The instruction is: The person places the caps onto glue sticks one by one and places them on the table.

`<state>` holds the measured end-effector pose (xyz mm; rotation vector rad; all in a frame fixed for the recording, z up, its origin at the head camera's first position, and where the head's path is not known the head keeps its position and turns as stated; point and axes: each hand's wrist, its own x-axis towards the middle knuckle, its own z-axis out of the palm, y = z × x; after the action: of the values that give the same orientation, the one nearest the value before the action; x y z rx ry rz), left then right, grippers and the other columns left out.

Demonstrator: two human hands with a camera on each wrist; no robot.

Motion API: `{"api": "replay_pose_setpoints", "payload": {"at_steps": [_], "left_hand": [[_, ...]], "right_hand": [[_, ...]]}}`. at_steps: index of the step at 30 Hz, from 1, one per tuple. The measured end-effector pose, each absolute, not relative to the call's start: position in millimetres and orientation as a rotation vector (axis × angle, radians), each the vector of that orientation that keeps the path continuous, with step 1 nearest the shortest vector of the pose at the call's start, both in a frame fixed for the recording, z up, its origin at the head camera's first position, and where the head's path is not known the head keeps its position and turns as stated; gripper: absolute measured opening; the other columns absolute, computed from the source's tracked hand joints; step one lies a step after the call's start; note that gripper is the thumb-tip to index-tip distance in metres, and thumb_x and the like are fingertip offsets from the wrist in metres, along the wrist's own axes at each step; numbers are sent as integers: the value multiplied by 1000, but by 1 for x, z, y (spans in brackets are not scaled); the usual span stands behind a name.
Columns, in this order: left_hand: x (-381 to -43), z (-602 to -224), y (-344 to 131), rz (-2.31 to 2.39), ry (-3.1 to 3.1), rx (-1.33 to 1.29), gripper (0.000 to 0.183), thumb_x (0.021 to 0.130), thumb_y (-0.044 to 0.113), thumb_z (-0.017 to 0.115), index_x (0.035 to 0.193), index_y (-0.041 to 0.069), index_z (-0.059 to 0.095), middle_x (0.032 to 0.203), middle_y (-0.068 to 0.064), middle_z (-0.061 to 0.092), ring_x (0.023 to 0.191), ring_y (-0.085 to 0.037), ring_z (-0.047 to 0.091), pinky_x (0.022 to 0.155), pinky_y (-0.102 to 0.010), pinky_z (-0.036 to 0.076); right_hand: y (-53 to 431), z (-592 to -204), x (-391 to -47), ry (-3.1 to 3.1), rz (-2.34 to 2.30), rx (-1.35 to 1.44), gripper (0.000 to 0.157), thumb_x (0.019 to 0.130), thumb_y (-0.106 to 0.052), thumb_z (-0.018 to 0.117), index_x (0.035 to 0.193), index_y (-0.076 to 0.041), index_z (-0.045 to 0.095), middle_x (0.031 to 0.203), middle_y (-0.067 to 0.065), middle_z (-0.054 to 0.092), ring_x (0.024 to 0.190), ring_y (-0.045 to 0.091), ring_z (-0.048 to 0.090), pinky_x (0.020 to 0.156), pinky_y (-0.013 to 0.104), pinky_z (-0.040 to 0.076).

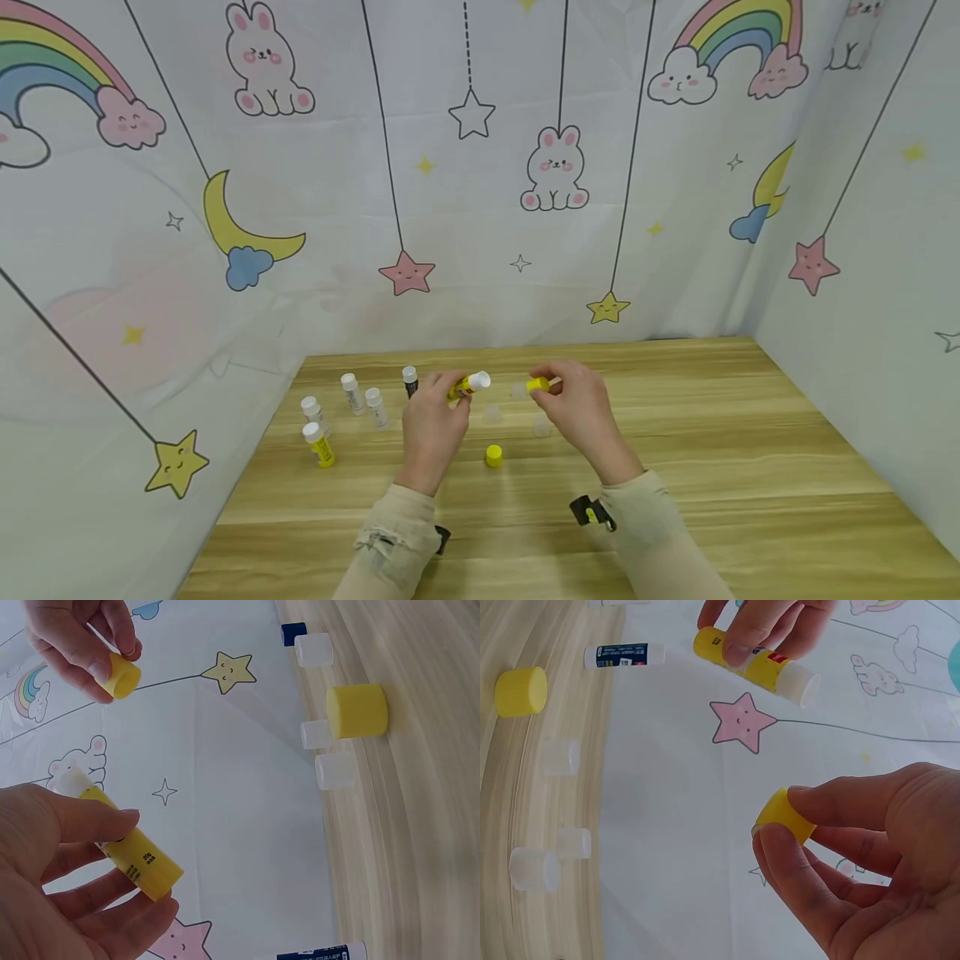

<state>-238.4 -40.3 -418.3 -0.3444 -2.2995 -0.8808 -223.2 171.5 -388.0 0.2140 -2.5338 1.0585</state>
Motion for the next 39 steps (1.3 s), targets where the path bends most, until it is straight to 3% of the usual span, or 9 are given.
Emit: {"api": "replay_pose_setpoints", "payload": {"at_steps": [39], "left_hand": [[-237,-422,-32,-737,-2243,-450,31,77,2,86,104,8,75,100,-8,69,84,-25,68,68,-40,58]], "right_hand": [[154,-384,-224,-2428,1131,325,22,86,-9,81,106,-15,76,104,-1,68,81,15,68,64,28,57]]}}
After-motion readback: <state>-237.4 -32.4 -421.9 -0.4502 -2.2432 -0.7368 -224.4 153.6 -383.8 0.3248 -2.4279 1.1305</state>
